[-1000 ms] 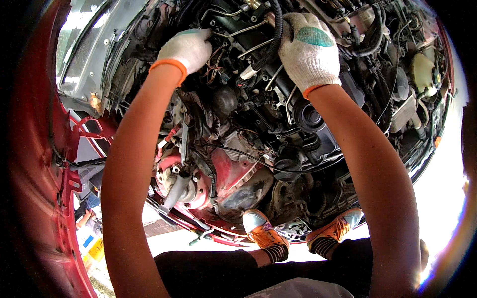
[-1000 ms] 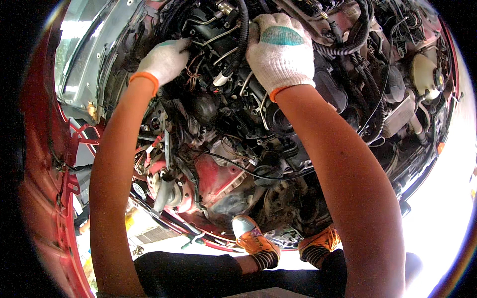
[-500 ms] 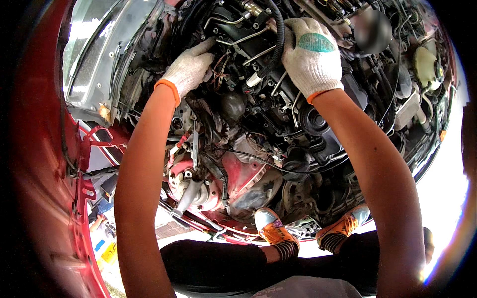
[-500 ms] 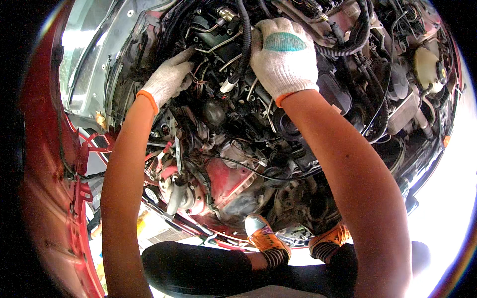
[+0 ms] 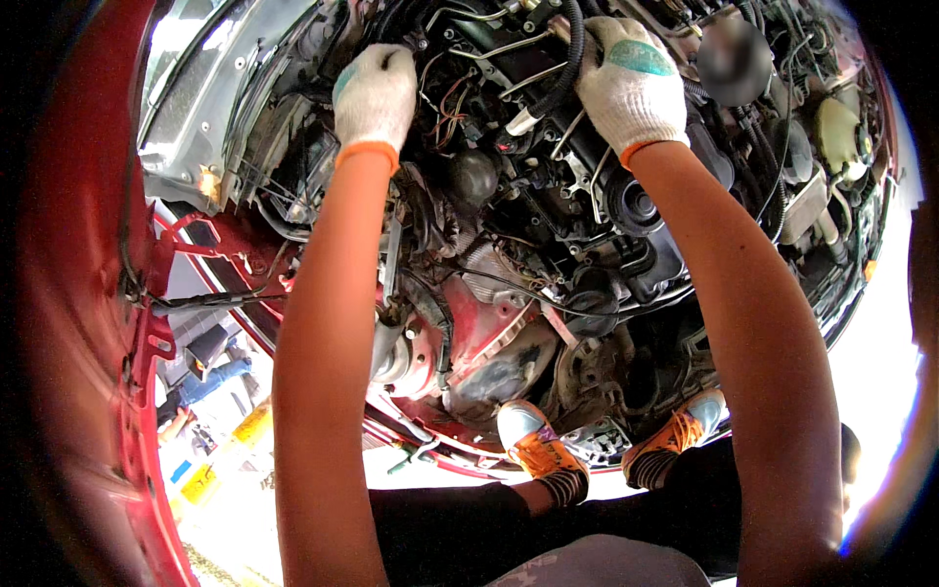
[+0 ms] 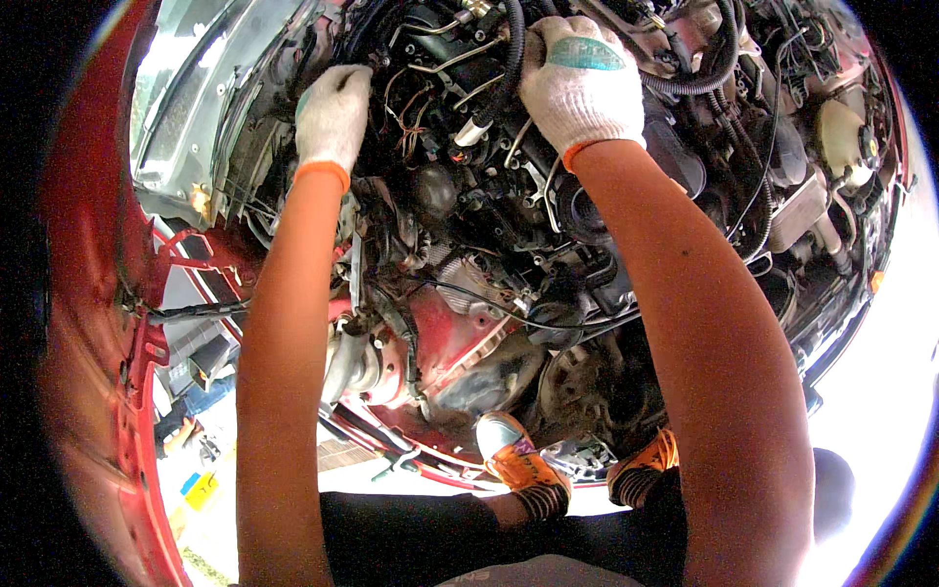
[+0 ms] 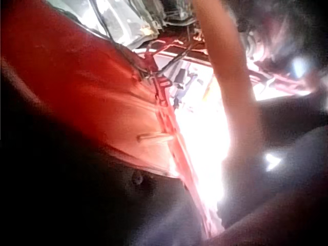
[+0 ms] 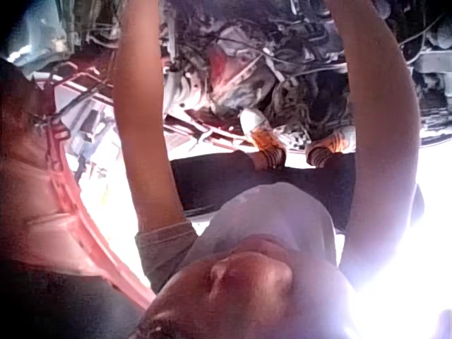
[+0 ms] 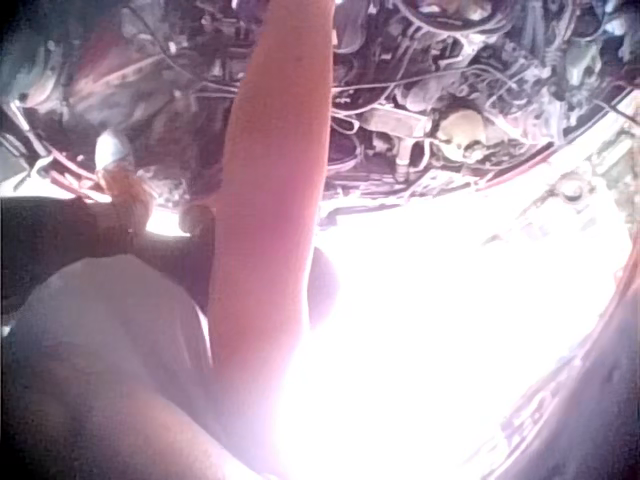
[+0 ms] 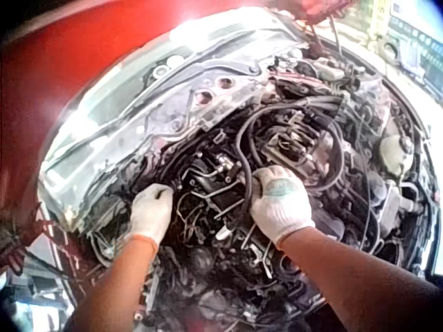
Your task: The person works on a car engine with the hood open, using a wrench to loosen and tighten bolts on the engine block. They repeatedly reach into the engine bay to adjust components and reposition parts while wearing gloves.
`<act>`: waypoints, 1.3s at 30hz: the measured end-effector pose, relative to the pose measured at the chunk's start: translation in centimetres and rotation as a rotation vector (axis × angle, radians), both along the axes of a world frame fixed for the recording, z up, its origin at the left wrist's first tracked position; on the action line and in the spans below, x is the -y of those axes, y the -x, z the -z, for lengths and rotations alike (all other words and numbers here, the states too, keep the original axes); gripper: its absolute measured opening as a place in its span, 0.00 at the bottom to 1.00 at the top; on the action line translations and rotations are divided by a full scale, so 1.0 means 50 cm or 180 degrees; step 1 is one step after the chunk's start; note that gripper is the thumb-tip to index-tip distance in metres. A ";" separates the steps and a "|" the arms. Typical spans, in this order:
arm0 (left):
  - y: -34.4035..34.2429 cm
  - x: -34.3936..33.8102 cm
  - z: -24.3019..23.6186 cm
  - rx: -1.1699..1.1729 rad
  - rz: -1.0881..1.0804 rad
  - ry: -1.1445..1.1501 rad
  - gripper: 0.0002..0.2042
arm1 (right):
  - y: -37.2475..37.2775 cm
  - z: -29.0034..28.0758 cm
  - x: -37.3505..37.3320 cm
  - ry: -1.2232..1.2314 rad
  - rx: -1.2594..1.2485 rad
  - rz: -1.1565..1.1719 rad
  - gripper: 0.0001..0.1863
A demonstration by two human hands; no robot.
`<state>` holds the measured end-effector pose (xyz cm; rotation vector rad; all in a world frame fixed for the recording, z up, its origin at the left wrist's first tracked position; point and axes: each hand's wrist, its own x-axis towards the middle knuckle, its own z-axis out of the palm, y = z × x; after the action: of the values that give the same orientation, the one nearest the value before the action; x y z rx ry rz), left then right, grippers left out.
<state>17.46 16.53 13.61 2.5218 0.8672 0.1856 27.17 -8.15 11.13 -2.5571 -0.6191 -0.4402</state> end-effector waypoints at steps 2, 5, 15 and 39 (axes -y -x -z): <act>0.016 0.016 0.007 -0.0342 0.0062 -0.0159 0.18 | -0.002 -0.005 0.007 0.0208 -0.0282 0.0009 0.15; 0.036 0.006 0.033 -0.0339 0.0409 -0.0770 0.17 | -0.007 0.012 0.004 0.0171 -0.0069 -0.0051 0.16; 0.041 -0.032 0.115 -0.0069 0.0856 -0.1607 0.14 | -0.017 0.006 0.016 0.0847 0.0011 -0.0436 0.19; 0.077 -0.014 0.078 0.1315 0.0151 0.1099 0.11 | -0.015 -0.010 0.016 0.0123 -0.0789 -0.0902 0.20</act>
<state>13.62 17.25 9.71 2.0765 0.6112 0.4782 27.91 -8.94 11.64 -2.4548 -0.8843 -0.0147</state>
